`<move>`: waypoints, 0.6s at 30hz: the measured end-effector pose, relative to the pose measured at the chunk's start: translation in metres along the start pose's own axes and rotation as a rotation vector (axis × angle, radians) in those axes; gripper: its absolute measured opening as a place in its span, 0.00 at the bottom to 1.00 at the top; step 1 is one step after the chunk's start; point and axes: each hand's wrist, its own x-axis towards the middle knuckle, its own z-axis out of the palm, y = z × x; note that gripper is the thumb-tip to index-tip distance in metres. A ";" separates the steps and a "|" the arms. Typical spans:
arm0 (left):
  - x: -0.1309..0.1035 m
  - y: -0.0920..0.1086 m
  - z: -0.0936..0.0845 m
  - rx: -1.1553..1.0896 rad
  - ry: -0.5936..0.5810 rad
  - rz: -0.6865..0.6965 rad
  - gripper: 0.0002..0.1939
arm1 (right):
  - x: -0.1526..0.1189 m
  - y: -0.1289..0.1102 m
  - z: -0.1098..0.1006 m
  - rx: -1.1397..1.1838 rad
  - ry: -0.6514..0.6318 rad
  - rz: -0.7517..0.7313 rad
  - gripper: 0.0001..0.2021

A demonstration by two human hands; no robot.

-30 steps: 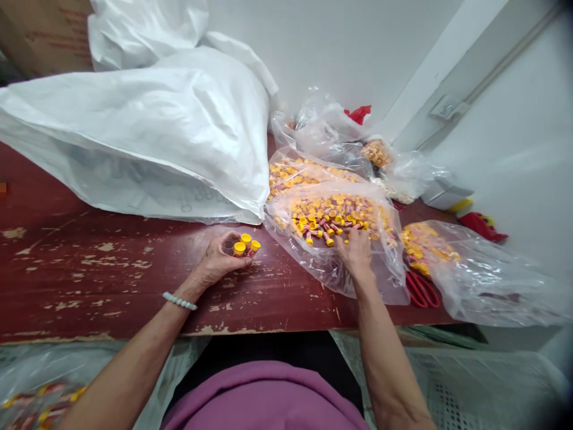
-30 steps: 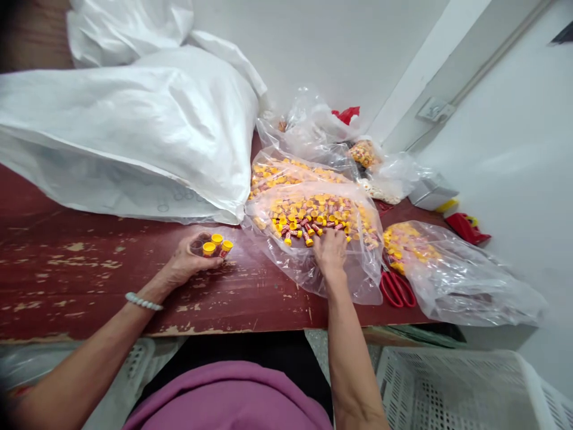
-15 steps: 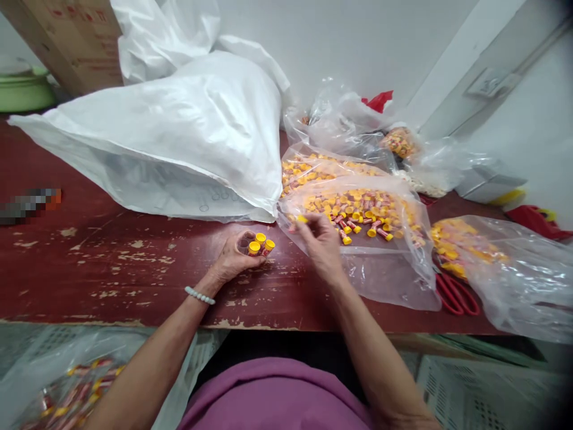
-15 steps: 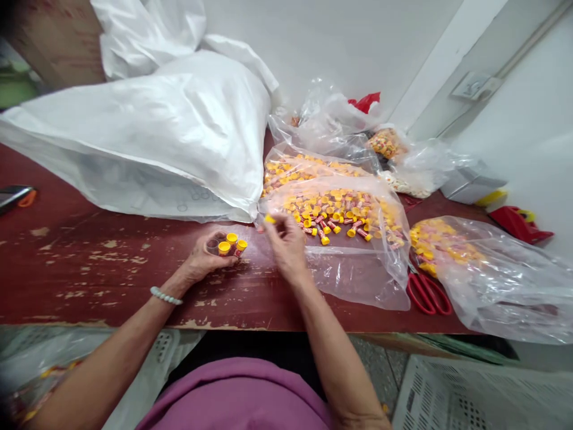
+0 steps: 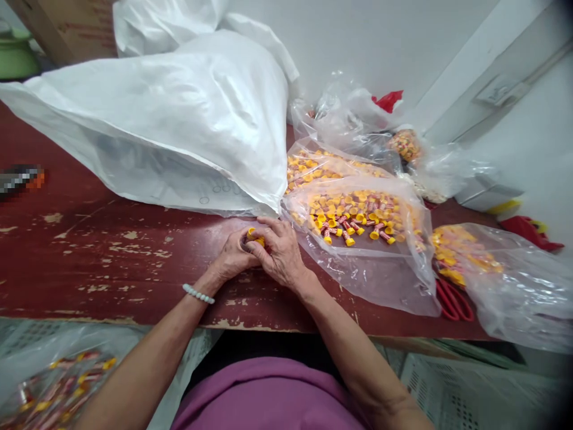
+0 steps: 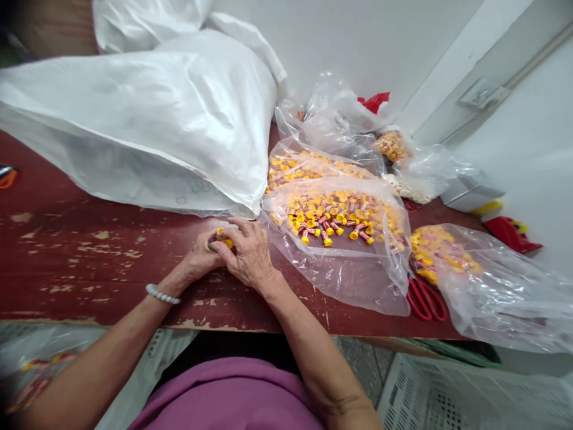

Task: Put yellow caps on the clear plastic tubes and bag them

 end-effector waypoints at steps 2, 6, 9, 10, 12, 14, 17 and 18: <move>0.000 0.003 0.001 -0.029 0.002 -0.026 0.17 | 0.000 0.002 -0.003 0.002 0.003 0.000 0.11; -0.002 0.009 0.006 -0.149 0.033 -0.107 0.17 | -0.008 0.037 -0.030 -0.003 0.226 0.100 0.11; -0.004 0.011 0.008 -0.202 0.023 -0.157 0.17 | -0.026 0.080 -0.055 -0.220 0.275 0.372 0.11; -0.004 0.011 0.009 -0.207 0.018 -0.165 0.17 | -0.033 0.093 -0.061 -0.283 0.199 0.440 0.11; -0.004 0.011 0.009 -0.214 0.014 -0.171 0.17 | -0.044 0.112 -0.066 -0.356 0.061 0.514 0.12; -0.004 0.011 0.008 -0.209 0.006 -0.174 0.18 | -0.049 0.121 -0.063 -0.387 0.008 0.523 0.12; -0.004 0.011 0.008 -0.188 0.019 -0.171 0.18 | -0.049 0.123 -0.057 -0.353 0.082 0.521 0.12; -0.005 0.011 0.009 -0.187 0.024 -0.175 0.18 | -0.048 0.121 -0.057 -0.319 0.143 0.531 0.12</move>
